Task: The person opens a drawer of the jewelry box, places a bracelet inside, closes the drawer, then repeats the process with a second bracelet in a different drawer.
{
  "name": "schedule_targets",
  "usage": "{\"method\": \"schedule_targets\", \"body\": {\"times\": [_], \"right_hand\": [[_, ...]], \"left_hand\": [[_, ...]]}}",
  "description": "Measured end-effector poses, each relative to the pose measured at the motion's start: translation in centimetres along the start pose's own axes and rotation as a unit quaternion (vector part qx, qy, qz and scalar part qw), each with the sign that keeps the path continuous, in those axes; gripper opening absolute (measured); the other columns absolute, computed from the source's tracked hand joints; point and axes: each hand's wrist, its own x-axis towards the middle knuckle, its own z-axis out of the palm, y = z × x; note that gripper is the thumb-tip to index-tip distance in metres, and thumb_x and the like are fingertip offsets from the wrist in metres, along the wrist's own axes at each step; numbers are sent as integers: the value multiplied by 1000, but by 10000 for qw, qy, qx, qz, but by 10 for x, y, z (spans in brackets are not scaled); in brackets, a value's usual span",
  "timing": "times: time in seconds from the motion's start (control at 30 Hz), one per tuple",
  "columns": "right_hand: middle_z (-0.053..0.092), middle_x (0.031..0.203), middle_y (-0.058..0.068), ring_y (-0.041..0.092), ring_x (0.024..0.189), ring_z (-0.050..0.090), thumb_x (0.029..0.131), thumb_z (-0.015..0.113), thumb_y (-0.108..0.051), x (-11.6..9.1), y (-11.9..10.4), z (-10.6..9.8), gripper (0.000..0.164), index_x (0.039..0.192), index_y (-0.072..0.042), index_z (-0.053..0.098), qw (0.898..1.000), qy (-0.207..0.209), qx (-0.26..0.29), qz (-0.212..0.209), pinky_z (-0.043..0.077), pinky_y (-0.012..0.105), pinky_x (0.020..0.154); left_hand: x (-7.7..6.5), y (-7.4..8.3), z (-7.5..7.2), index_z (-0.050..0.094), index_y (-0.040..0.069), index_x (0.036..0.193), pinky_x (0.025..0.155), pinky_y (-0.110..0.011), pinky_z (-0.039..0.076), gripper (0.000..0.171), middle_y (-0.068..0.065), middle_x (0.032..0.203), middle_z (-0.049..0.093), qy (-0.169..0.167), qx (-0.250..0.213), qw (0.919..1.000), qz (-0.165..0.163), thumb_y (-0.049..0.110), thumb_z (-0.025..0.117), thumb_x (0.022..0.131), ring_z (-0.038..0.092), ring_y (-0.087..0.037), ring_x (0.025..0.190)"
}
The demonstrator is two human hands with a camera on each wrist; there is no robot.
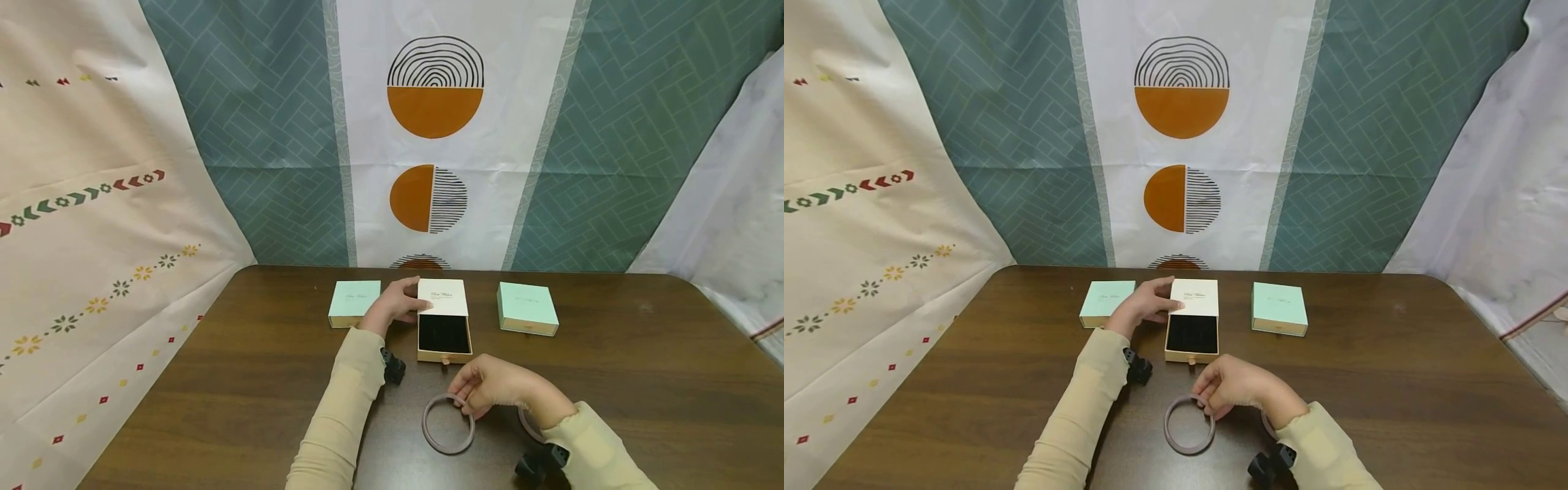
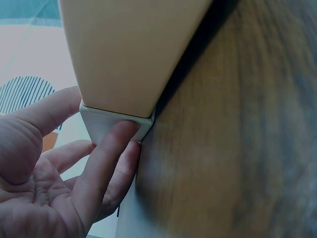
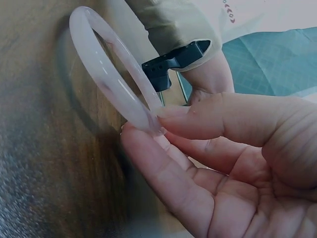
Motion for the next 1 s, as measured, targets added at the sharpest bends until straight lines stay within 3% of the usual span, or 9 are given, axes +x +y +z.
{"method": "schedule_targets", "body": {"times": [0.5,0.77,1.0], "right_hand": [[68,85,11,12,71,62,76,63,7,1,1,-2,27,102,16,62,9998,183,47,-97,59,35,66],[67,80,6,10,71,60,80,60,6,2,-2,-2,23,101,13,64,9994,332,-26,-63,58,32,66],[69,84,11,10,73,62,83,61,4,1,-4,-2,23,104,15,63,9983,551,122,-147,59,36,68]], "left_hand": [[2,1,0,31,17,150,85,-43,55,79,-19,132,52,-5,-27,10000,-44,11,74,84,62,-31,108],[2,1,0,30,16,151,83,-43,56,80,-18,133,52,2,6,10000,-48,11,74,84,62,-31,107],[2,0,0,30,16,150,83,-42,56,80,-18,132,53,11,31,10000,-53,11,74,84,62,-31,108]]}}
